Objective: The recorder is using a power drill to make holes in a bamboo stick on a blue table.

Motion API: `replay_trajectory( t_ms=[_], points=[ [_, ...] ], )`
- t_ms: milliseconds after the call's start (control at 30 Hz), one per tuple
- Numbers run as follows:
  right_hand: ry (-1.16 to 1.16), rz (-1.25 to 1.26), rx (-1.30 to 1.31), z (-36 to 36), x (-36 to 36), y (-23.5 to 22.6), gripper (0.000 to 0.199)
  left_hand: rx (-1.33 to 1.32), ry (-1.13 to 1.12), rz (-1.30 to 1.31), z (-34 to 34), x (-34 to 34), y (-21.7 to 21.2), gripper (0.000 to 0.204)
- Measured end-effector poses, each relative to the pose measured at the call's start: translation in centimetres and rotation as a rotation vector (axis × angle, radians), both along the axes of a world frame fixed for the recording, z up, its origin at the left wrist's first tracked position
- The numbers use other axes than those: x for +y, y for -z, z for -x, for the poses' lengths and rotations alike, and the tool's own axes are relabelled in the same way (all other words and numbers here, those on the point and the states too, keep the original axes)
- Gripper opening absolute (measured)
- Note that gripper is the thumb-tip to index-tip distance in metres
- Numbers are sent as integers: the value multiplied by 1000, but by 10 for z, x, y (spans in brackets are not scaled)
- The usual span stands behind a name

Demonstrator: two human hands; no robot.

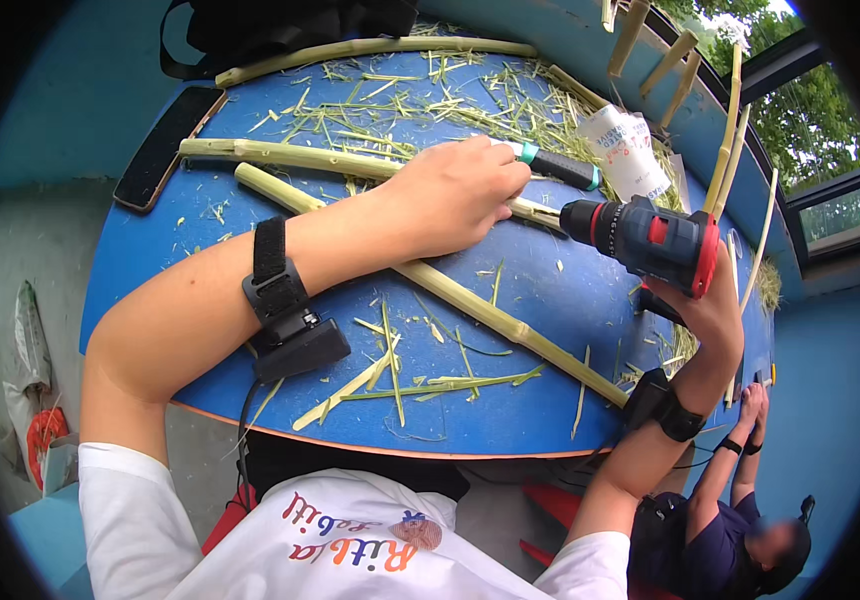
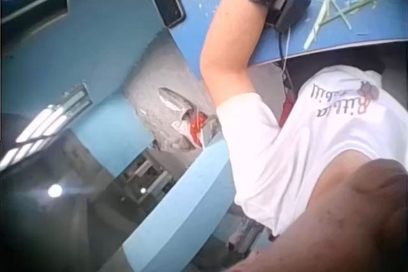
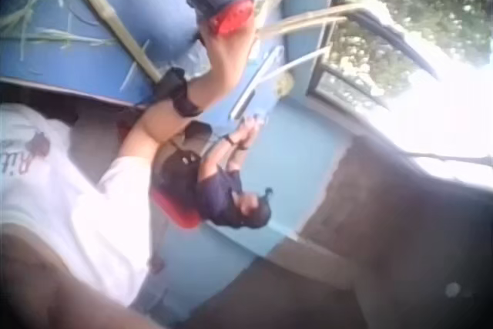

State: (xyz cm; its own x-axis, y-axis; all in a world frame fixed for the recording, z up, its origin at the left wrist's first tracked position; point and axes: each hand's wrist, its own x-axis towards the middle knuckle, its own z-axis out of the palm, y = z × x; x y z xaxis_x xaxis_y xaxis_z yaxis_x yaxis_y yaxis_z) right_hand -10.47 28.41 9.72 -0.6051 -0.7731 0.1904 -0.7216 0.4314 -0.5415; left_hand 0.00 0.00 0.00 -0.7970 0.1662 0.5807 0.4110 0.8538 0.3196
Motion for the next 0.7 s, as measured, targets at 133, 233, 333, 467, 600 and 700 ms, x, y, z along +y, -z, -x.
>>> replay_trajectory(
  t_ms=[133,233,333,467,600,700],
  points=[
    [-1,64,23,5,-14,-15,48,17,13,15,17,-10,-15,17],
    [-40,33,-8,3,-13,-10,43,-12,6,-8,8,-4,0,17],
    [-67,32,-16,-3,-8,-8,40,-2,20,-7,0,1,6,16],
    [-64,48,30,-9,-11,-14,39,8,39,-22,3,-1,1,15],
    [-16,-5,-17,-13,-25,-26,34,-78,9,-51,0,-8,1,16],
    [19,-46,53,-24,-23,-38,35,-78,33,-65,2,-7,1,15]
  ],
)
